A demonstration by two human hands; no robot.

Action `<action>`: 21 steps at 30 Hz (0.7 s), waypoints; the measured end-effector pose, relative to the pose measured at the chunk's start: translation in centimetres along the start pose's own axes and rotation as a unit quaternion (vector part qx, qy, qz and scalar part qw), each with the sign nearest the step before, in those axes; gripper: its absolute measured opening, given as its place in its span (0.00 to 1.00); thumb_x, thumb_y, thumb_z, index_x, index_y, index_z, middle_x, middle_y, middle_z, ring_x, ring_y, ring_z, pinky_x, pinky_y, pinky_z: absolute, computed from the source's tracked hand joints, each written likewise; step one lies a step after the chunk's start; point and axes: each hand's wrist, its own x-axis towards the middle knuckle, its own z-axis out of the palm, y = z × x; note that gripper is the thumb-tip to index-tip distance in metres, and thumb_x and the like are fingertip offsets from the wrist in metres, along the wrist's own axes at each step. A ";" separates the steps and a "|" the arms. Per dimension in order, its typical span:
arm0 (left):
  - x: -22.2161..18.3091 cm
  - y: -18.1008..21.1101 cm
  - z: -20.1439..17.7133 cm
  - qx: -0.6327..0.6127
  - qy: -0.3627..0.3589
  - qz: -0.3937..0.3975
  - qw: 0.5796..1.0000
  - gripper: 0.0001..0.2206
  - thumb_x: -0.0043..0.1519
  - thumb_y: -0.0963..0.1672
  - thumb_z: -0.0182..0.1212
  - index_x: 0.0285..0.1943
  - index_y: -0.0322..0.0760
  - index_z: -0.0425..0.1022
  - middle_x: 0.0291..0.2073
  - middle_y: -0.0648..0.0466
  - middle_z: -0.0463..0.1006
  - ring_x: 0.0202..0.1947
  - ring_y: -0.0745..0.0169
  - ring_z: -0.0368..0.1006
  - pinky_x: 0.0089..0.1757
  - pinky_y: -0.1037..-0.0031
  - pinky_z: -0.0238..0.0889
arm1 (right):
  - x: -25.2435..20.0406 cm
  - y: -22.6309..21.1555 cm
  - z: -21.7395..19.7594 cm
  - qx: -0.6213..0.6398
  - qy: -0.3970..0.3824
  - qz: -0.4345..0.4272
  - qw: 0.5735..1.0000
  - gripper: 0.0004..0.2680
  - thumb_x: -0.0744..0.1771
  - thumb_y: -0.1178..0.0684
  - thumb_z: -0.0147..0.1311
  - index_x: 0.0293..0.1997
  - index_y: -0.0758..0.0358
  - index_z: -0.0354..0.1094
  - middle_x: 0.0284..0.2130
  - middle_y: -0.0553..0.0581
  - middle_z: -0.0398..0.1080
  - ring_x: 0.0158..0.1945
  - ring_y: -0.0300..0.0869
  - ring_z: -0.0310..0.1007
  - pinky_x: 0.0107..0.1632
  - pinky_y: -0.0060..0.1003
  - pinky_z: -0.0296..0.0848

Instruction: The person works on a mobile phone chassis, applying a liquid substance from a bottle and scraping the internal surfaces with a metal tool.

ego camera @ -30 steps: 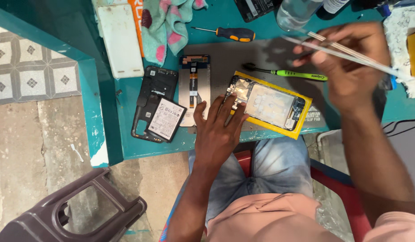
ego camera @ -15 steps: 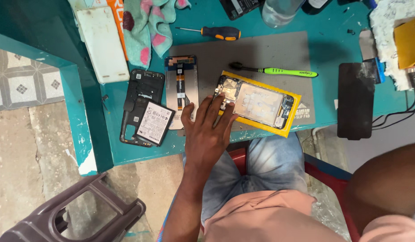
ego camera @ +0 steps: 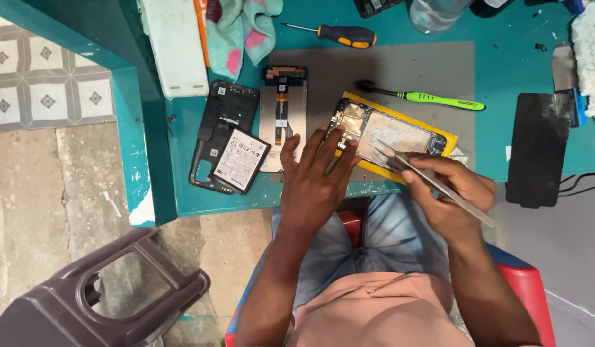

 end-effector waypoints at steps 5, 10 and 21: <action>-0.1 -0.2 0.2 -0.009 -0.003 0.000 1.000 0.13 0.65 0.45 0.70 0.57 0.42 0.81 0.61 0.51 0.76 0.65 0.52 0.69 0.64 0.49 0.51 | 1.4 -1.0 1.2 0.030 -0.018 -0.133 0.991 0.08 0.66 0.63 0.67 0.47 0.70 0.75 0.42 0.62 0.80 0.44 0.41 0.82 0.46 0.31 0.79; -0.4 -0.3 0.6 -0.005 -0.005 -0.005 1.000 0.13 0.65 0.46 0.69 0.57 0.43 0.81 0.61 0.52 0.76 0.65 0.53 0.69 0.65 0.49 0.50 | 1.5 -1.2 1.6 0.026 -0.027 -0.148 0.988 0.08 0.66 0.63 0.67 0.47 0.70 0.74 0.44 0.62 0.79 0.48 0.44 0.83 0.50 0.33 0.80; -0.4 -0.2 0.5 0.000 -0.003 -0.005 1.000 0.12 0.65 0.46 0.69 0.57 0.43 0.82 0.60 0.52 0.77 0.65 0.53 0.70 0.65 0.49 0.50 | 2.8 -3.1 1.0 -0.021 -0.060 -0.134 0.989 0.07 0.65 0.61 0.68 0.46 0.68 0.76 0.41 0.60 0.80 0.41 0.40 0.82 0.44 0.32 0.79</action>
